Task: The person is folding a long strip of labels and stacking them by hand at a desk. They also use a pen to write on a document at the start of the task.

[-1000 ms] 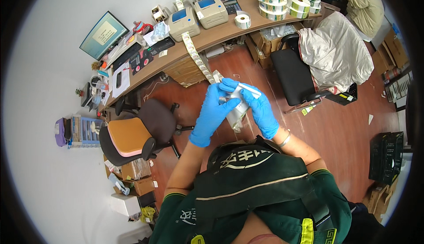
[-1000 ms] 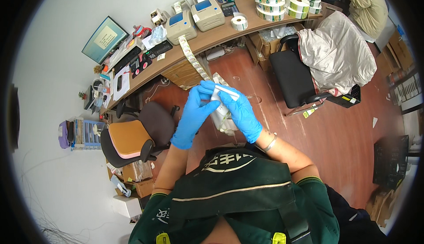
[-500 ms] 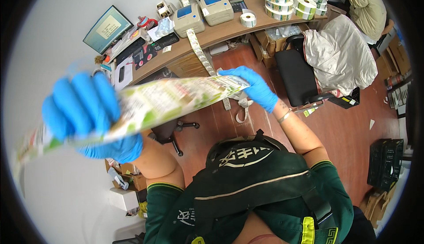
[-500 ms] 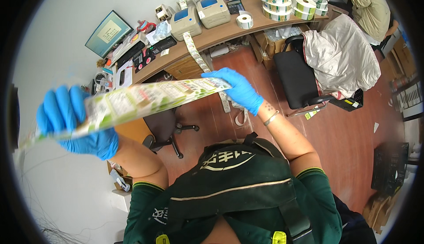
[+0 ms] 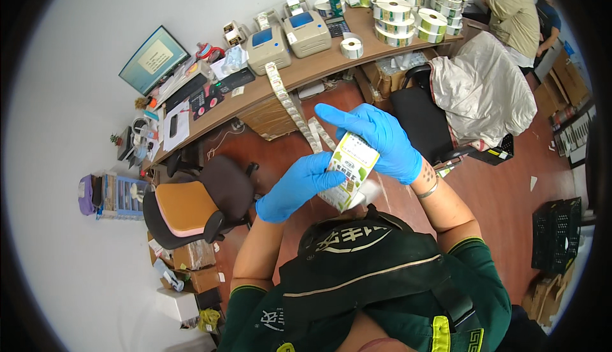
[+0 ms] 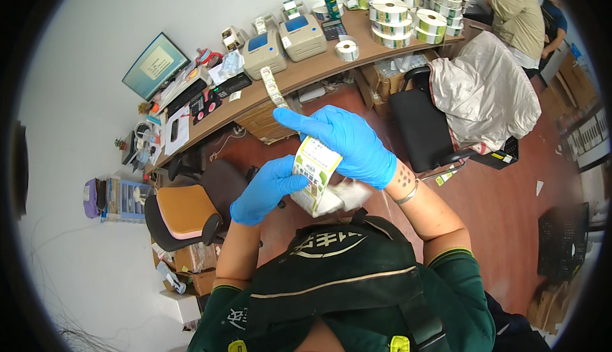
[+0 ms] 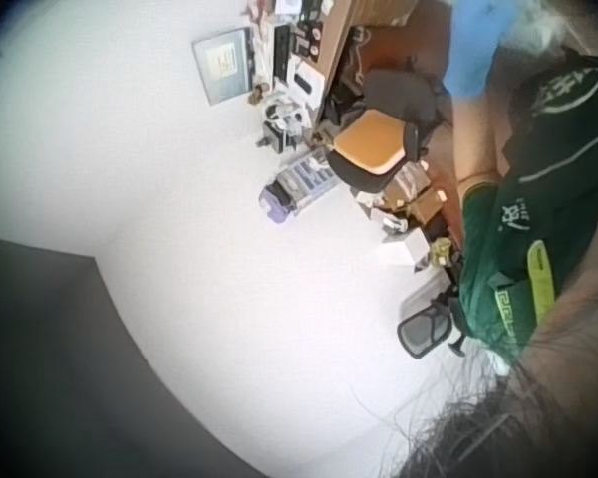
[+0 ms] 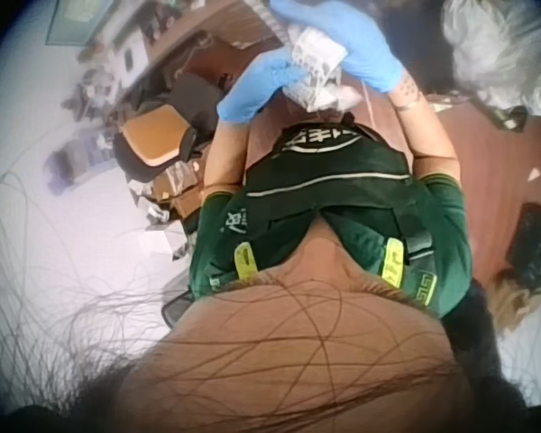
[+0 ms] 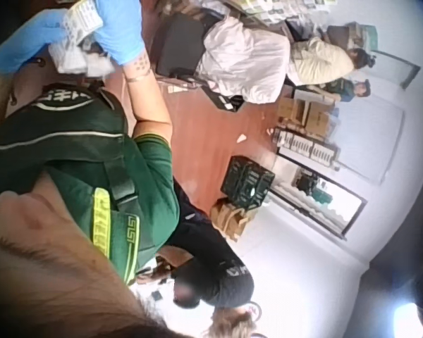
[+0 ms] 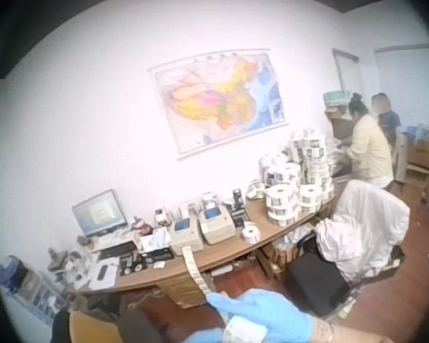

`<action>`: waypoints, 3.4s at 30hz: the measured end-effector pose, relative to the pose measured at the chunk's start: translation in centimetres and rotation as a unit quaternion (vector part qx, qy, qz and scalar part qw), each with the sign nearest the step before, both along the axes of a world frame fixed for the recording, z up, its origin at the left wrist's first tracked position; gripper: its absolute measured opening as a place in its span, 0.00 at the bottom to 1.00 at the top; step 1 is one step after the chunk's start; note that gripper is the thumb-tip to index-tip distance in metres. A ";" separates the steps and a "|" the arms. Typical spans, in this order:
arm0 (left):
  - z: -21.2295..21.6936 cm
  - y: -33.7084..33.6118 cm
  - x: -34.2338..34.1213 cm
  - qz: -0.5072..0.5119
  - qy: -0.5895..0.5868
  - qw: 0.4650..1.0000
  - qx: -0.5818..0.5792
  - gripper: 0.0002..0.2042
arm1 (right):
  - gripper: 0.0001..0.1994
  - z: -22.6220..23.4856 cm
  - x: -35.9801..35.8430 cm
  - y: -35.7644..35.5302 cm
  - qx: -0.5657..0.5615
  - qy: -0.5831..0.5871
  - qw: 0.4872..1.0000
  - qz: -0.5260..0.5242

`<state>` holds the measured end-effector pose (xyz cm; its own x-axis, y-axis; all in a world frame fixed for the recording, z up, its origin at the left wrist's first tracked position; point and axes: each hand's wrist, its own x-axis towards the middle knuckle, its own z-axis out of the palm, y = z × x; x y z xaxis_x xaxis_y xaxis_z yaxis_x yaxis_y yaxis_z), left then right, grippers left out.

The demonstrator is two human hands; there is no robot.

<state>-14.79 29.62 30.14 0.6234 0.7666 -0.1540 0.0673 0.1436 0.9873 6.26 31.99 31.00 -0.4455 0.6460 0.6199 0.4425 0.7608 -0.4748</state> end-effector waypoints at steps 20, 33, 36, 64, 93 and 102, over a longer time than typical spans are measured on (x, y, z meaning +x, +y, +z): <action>-1.5 0.1 1.0 -0.052 -0.028 0.998 0.035 0.16 | 0.32 -0.6 3.2 -1.0 0.104 -0.135 0.984 -0.053; 2.6 4.2 -0.8 -0.146 0.390 0.784 0.461 0.11 | 0.38 -8.1 2.1 -1.3 -0.425 0.061 0.903 0.009; 3.2 1.6 0.5 -0.065 0.488 0.685 0.537 0.15 | 0.29 -7.8 0.6 -1.3 -0.434 0.080 0.890 -0.110; -4.8 1.0 4.9 -0.006 0.243 0.889 0.389 0.21 | 0.22 -12.9 -1.2 -1.0 -0.486 0.613 0.613 0.109; 0.4 1.7 4.1 0.027 0.351 0.750 0.560 0.31 | 0.14 -10.7 2.7 -2.2 -0.757 0.059 0.593 0.269; -5.4 2.2 0.6 -0.157 0.262 0.935 0.181 0.13 | 0.18 -7.7 5.7 0.5 -0.652 -0.033 0.707 0.272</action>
<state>-14.14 31.81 24.79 0.7384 0.6189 -0.2678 0.5384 -0.3020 0.7867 11.99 32.53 23.33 -0.8476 0.3719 -0.3786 0.3074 -0.2376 -0.9215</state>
